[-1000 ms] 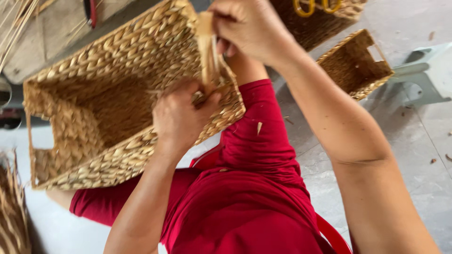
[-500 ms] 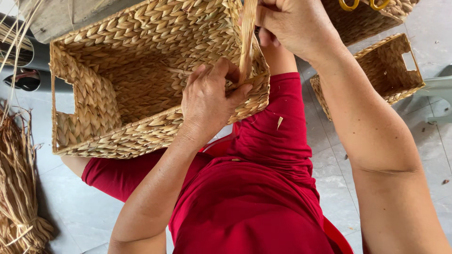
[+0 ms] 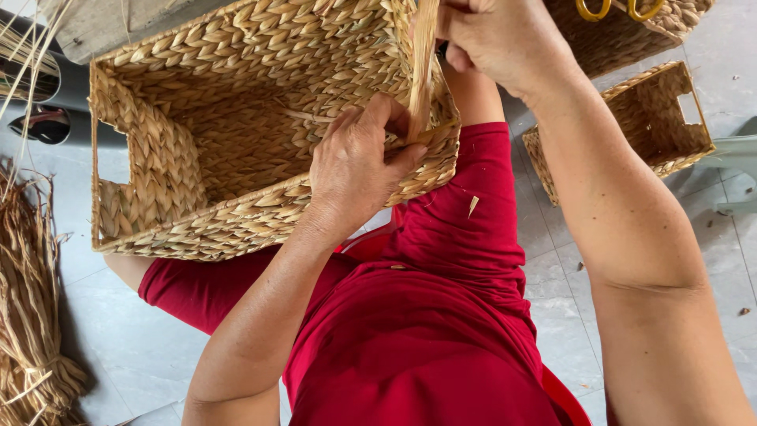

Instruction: The person sits on the floor with a woven water hyacinth basket on their lap and weaves a flat reed strip along the basket rim, tucking and pressing the strip into the weave by hand. They pick up new strips, cut one with scissors, and press the woven surface to secure the rim.

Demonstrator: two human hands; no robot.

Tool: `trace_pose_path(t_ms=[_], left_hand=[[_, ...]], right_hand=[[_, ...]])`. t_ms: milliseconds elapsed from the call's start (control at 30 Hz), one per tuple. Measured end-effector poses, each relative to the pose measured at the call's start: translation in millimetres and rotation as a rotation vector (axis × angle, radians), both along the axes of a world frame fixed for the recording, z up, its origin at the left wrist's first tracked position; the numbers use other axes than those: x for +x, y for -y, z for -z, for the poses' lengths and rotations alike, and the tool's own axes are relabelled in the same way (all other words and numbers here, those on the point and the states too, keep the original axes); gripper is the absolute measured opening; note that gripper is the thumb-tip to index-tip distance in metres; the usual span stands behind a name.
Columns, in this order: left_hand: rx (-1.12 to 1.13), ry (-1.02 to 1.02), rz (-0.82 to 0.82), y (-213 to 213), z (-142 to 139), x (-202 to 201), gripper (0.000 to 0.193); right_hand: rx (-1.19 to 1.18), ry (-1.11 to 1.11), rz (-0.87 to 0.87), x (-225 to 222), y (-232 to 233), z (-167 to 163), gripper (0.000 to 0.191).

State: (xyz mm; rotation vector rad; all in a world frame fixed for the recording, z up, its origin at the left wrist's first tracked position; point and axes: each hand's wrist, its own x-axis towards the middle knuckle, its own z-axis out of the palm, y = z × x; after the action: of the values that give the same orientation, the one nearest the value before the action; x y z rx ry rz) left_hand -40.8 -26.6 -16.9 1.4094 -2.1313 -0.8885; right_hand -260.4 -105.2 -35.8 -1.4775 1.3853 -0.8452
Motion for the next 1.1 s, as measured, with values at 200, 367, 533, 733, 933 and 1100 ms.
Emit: trace_pose_path(t_ms=[200, 367, 533, 733, 933, 1100], left_hand=[[0.027, 0.009, 0.004, -0.4, 2.8, 0.2, 0.034], [0.023, -0.016, -0.001, 0.3, 5.0, 0.2, 0.035], [-0.022, -0.154, 0.080, 0.3, 2.8, 8.5, 0.037], [-0.299, -0.166, 0.048, -15.2, 12.9, 10.4, 0.018], [-0.111, -0.357, 0.176, 18.6, 12.0, 56.0, 0.023], [0.409, 0.430, 0.287, 96.5, 24.4, 141.2, 0.046]], right_hand=[[0.040, 0.082, 0.042, -2.7, -2.1, -7.0, 0.010], [-0.014, -0.064, -0.132, 4.5, -3.9, -12.3, 0.013], [-0.038, -0.172, -0.263, 12.8, -22.3, -30.0, 0.008], [-0.465, -0.443, -0.039, 8.6, -82.2, -38.2, 0.039], [-0.436, 0.022, 0.182, 27.5, -122.7, 38.2, 0.047], [0.013, 0.810, 0.399, 18.4, -99.6, 87.0, 0.065]])
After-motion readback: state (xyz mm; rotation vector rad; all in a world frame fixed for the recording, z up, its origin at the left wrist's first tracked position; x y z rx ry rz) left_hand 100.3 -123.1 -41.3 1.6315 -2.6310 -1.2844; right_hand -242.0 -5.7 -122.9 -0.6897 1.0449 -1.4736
